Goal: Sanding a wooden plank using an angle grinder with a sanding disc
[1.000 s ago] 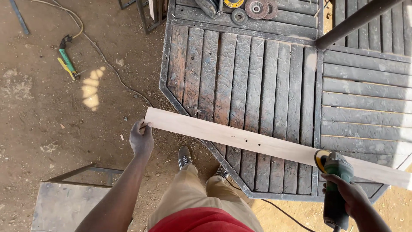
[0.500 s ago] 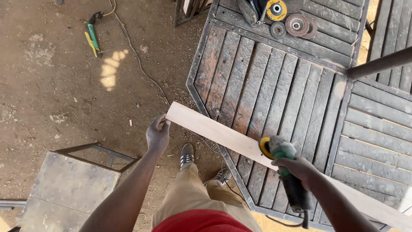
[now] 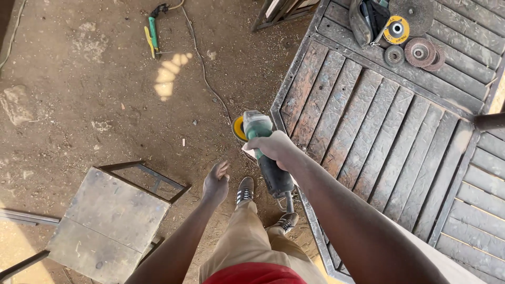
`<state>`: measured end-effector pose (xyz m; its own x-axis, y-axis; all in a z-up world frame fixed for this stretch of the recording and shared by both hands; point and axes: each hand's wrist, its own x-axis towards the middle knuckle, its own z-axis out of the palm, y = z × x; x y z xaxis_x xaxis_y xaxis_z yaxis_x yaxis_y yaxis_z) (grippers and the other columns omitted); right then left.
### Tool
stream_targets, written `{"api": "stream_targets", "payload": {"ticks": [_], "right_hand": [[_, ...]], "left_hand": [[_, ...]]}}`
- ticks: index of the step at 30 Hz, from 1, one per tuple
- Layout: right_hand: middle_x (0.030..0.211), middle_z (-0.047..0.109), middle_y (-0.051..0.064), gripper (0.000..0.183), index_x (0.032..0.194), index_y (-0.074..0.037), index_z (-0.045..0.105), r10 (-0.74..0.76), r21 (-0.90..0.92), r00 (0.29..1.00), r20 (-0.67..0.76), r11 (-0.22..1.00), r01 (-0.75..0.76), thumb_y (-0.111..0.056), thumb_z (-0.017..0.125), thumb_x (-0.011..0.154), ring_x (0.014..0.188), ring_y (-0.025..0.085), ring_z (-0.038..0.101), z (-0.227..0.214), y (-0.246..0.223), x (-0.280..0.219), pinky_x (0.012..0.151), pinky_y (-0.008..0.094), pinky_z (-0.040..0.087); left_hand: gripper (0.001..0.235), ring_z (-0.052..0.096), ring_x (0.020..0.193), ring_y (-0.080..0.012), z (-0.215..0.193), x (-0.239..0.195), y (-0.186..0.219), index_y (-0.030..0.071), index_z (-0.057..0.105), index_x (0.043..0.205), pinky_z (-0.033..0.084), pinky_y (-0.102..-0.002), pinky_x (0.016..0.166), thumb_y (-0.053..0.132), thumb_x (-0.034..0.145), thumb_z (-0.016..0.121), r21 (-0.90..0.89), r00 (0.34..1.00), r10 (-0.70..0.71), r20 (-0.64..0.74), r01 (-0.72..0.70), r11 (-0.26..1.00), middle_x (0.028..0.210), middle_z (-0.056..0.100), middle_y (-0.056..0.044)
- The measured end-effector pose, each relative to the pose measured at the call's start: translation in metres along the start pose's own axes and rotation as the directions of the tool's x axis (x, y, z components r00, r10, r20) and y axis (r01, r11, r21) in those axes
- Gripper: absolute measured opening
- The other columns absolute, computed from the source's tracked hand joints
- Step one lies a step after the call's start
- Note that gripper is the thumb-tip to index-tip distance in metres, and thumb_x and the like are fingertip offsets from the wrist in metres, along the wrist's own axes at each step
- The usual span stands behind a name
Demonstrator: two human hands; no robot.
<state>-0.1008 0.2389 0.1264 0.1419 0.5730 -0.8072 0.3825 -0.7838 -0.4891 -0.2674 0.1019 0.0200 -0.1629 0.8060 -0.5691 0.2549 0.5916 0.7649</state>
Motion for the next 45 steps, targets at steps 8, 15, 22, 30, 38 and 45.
{"api": "stream_targets", "payload": {"ticks": [8,15,22,30,38,45], "right_hand": [[0.077,0.068,0.014,0.038,0.084,-0.008,0.072,-0.008,-0.159,0.996,-0.089,0.987,-0.006,-0.032,0.086,0.057,0.080,0.035,0.072,-0.039,0.007,-0.061,0.072,0.046,0.053],[0.086,0.072,0.018,0.049,0.095,-0.007,0.072,0.106,-0.151,0.973,-0.207,0.979,-0.139,-0.037,0.087,0.060,0.092,0.041,0.072,-0.085,0.079,-0.084,0.082,0.050,0.054],[0.090,0.071,0.018,0.039,0.098,-0.006,0.070,0.175,0.064,0.967,-0.187,0.984,-0.165,-0.031,0.083,0.072,0.092,0.040,0.069,-0.125,0.165,-0.096,0.083,0.052,0.052],[0.108,0.068,0.020,0.060,0.122,-0.006,0.059,0.241,0.072,0.951,-0.196,0.970,-0.231,-0.042,0.080,0.079,0.109,0.046,0.066,-0.190,0.234,-0.142,0.089,0.061,0.051],[0.095,0.065,0.016,0.056,0.104,-0.007,0.061,0.235,0.144,0.938,-0.256,0.968,-0.203,-0.040,0.087,0.068,0.099,0.040,0.068,-0.308,0.379,-0.138,0.086,0.057,0.050],[0.064,0.064,0.015,0.031,0.079,0.001,0.069,0.317,0.368,0.891,-0.325,0.911,-0.189,-0.020,0.087,0.065,0.058,0.028,0.067,-0.456,0.537,-0.144,0.061,0.041,0.056]], "left_hand": [[0.049,0.064,0.128,-0.0307,0.008,0.023,-0.084,0.012,0.060,0.142,0.047,-0.050,0.111,0.024,0.095,0.064,0.075,0.992,-0.116,-0.054,0.120,0.990,0.136,0.069,-0.013],[0.053,0.057,0.133,-0.0387,0.027,0.020,0.008,0.005,0.048,0.147,0.050,-0.049,0.106,0.023,0.098,0.059,0.544,0.944,0.325,-0.049,-0.248,0.802,0.147,0.056,-0.023],[0.061,0.044,0.143,-0.0449,0.072,0.016,0.055,-0.001,0.051,0.144,0.040,-0.052,0.112,0.026,0.092,0.065,0.680,0.627,0.762,0.166,-0.632,0.372,0.156,0.045,-0.026],[0.075,0.036,0.150,-0.0422,0.157,-0.028,0.063,0.001,0.047,0.149,0.027,-0.054,0.123,0.030,0.083,0.068,0.615,0.413,0.798,0.439,-0.785,0.068,0.160,0.041,-0.022],[0.082,0.034,0.153,-0.0417,0.282,-0.117,0.035,-0.003,0.047,0.148,0.027,-0.053,0.125,0.039,0.081,0.069,0.610,0.361,0.800,0.479,-0.793,-0.007,0.162,0.040,-0.025],[0.100,0.023,0.157,-0.0431,0.370,-0.171,0.039,0.001,0.041,0.157,0.018,-0.061,0.126,0.065,0.083,0.061,0.618,0.487,0.654,0.579,-0.785,0.038,0.170,0.029,-0.021]]}}
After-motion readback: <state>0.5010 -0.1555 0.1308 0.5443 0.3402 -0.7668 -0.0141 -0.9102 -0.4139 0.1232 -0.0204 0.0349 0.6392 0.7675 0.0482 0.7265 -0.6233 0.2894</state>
